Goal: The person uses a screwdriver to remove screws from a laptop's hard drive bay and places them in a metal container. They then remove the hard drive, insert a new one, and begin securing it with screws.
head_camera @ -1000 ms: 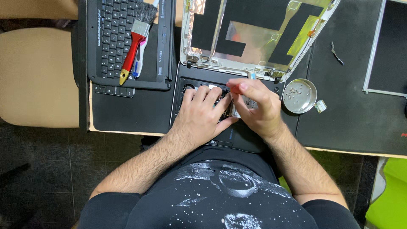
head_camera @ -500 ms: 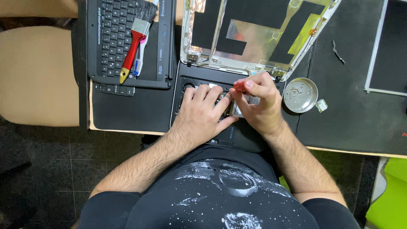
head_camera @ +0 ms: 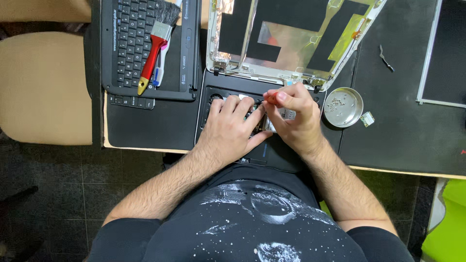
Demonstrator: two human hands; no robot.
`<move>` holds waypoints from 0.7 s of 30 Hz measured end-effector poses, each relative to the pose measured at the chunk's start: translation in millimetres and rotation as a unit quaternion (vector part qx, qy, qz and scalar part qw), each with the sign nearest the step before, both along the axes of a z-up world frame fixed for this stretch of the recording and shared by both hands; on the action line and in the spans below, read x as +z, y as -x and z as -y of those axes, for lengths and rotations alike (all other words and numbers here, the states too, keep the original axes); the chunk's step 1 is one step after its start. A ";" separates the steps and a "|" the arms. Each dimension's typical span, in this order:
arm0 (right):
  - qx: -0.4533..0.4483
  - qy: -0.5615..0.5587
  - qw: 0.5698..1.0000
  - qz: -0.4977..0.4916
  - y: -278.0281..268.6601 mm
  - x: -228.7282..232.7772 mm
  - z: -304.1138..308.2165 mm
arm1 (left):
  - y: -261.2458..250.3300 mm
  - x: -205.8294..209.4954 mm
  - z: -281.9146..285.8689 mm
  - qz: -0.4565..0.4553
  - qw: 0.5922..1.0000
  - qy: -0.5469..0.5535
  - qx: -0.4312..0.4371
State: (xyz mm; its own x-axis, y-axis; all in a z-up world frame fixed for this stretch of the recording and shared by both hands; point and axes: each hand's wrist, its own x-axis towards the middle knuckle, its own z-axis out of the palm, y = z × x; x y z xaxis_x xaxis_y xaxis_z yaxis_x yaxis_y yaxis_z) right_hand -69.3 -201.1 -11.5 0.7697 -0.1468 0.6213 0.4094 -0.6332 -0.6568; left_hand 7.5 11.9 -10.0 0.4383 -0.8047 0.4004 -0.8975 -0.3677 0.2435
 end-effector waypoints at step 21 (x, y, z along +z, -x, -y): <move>0.056 -0.104 0.992 0.033 11.5 -1.4 21.4 | -5.1 10.7 -13.2 -0.123 0.984 0.118 0.047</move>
